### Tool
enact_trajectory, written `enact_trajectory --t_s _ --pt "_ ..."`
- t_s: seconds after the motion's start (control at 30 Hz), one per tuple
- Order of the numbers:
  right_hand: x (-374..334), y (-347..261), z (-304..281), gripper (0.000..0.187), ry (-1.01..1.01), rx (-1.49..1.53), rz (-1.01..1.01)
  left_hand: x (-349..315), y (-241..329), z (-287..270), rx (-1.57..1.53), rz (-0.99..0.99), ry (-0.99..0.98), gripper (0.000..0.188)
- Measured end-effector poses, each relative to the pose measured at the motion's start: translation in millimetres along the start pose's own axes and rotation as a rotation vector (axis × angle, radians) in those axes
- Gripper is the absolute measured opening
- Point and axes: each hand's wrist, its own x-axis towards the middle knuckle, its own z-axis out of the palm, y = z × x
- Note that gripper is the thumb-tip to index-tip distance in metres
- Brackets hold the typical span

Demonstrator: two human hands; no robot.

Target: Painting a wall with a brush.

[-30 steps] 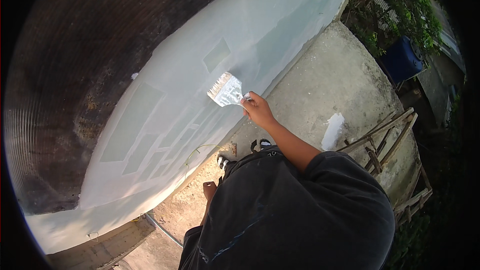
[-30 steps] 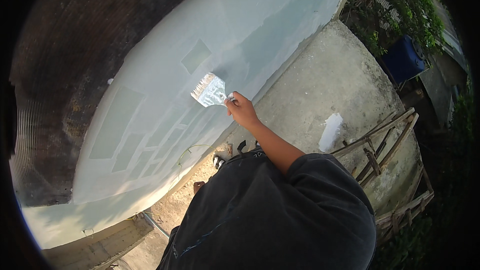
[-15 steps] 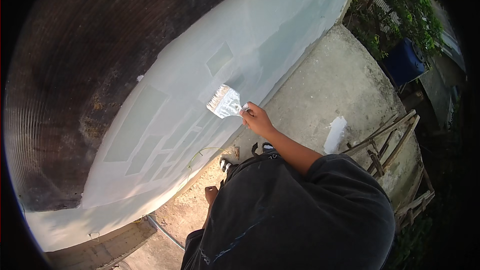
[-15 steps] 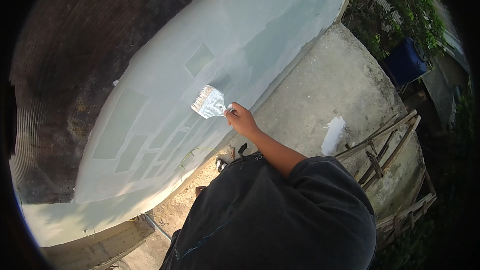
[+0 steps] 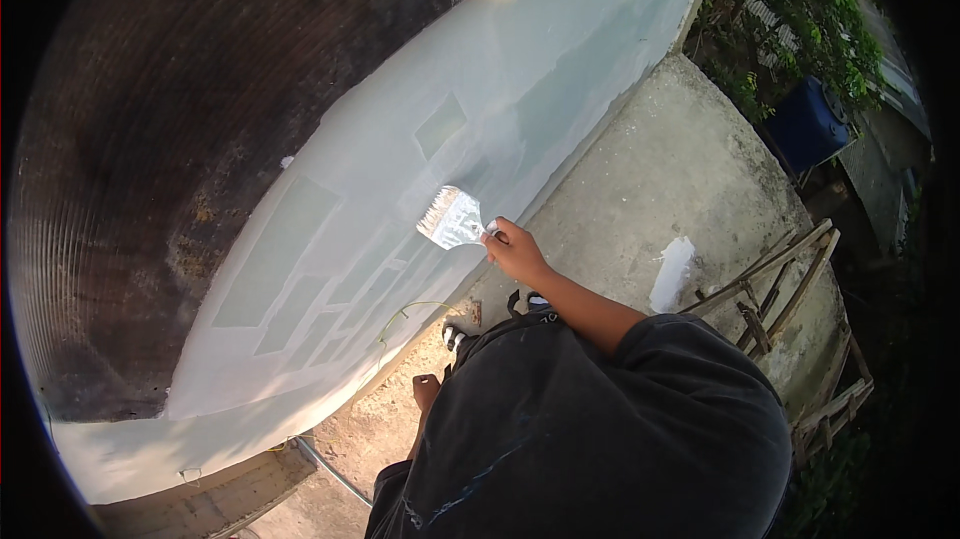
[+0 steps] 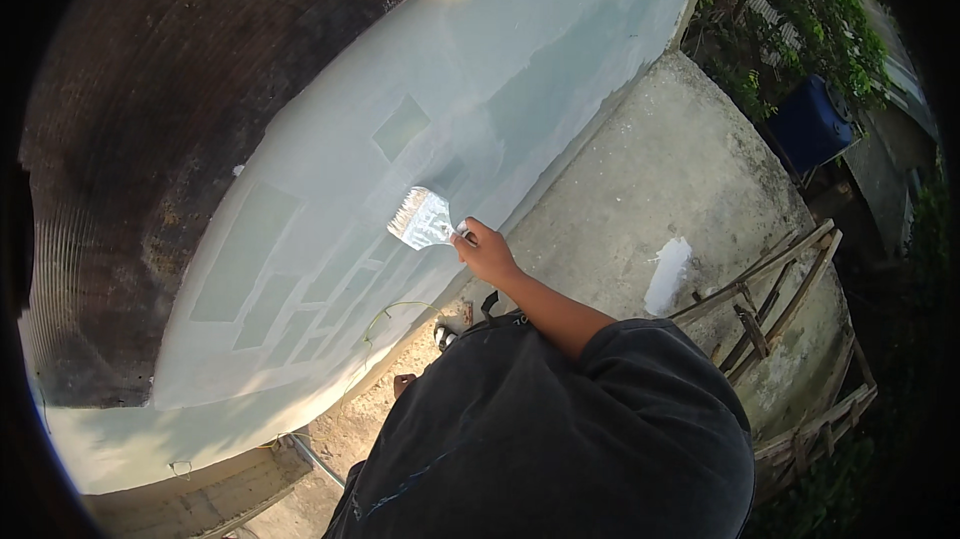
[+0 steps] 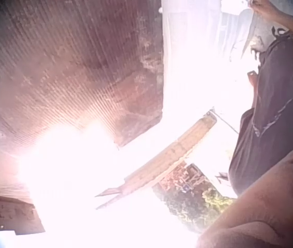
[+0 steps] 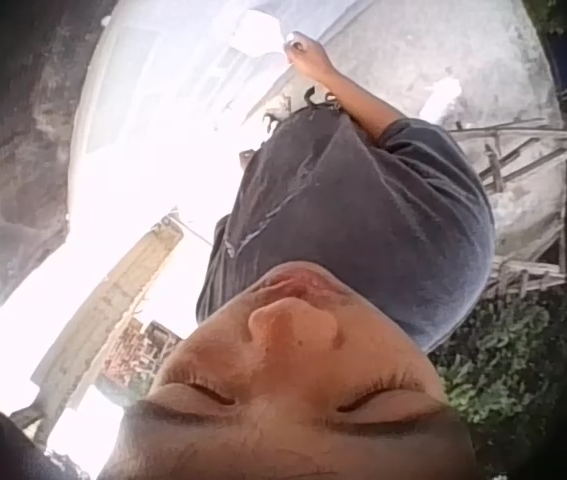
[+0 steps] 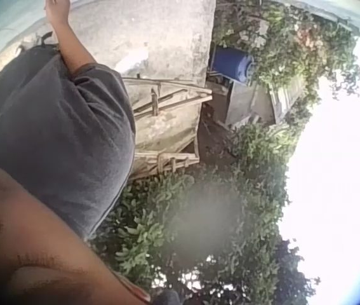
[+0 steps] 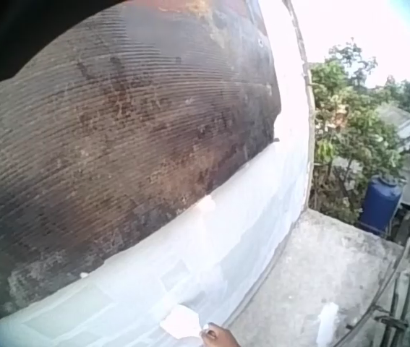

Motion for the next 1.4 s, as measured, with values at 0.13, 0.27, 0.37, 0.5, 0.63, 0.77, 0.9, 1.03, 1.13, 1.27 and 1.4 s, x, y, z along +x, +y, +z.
enact_trajectory --t_s 0.13,0.27,0.37,0.5,0.63,0.77,0.9,1.03,1.13,1.27,1.4 --pt "1 -15 -1 0.015 0.068 0.059 0.003 -3 -3 -3 -0.015 0.003 -0.028 0.029" --pt "7 -41 5 0.014 0.021 0.092 -0.029 11 -32 5 -0.031 0.002 -0.076 0.029" --pt "13 -11 6 0.014 0.000 0.078 0.077 7 -25 2 -0.018 0.009 -0.045 0.029" --pt "9 23 3 0.014 0.027 0.052 0.080 0 6 -11 0.049 0.037 0.018 0.028" --pt "4 -8 1 0.014 -0.005 0.155 0.060 -6 -1 -9 0.065 0.009 0.017 0.028" --pt "10 -22 4 0.013 -0.016 0.073 0.026 -1 -17 -1 -0.018 -0.001 -0.053 0.029" --pt "5 10 3 0.013 0.021 -0.006 0.078 6 -17 1 -0.032 0.020 -0.036 0.029" --pt "1 4 3 0.014 0.003 0.077 0.047 22 -46 12 -0.064 -0.005 -0.020 0.030" --pt "9 -30 3 0.015 0.012 0.112 0.011 27 -69 25 -0.152 0.026 -0.042 0.031" --pt "18 -24 4 0.014 0.012 0.068 0.045 28 -71 23 -0.176 0.050 -0.032 0.032" --pt "12 13 -10 0.015 0.098 0.015 0.072 4 -15 2 0.027 0.008 -0.020 0.032"
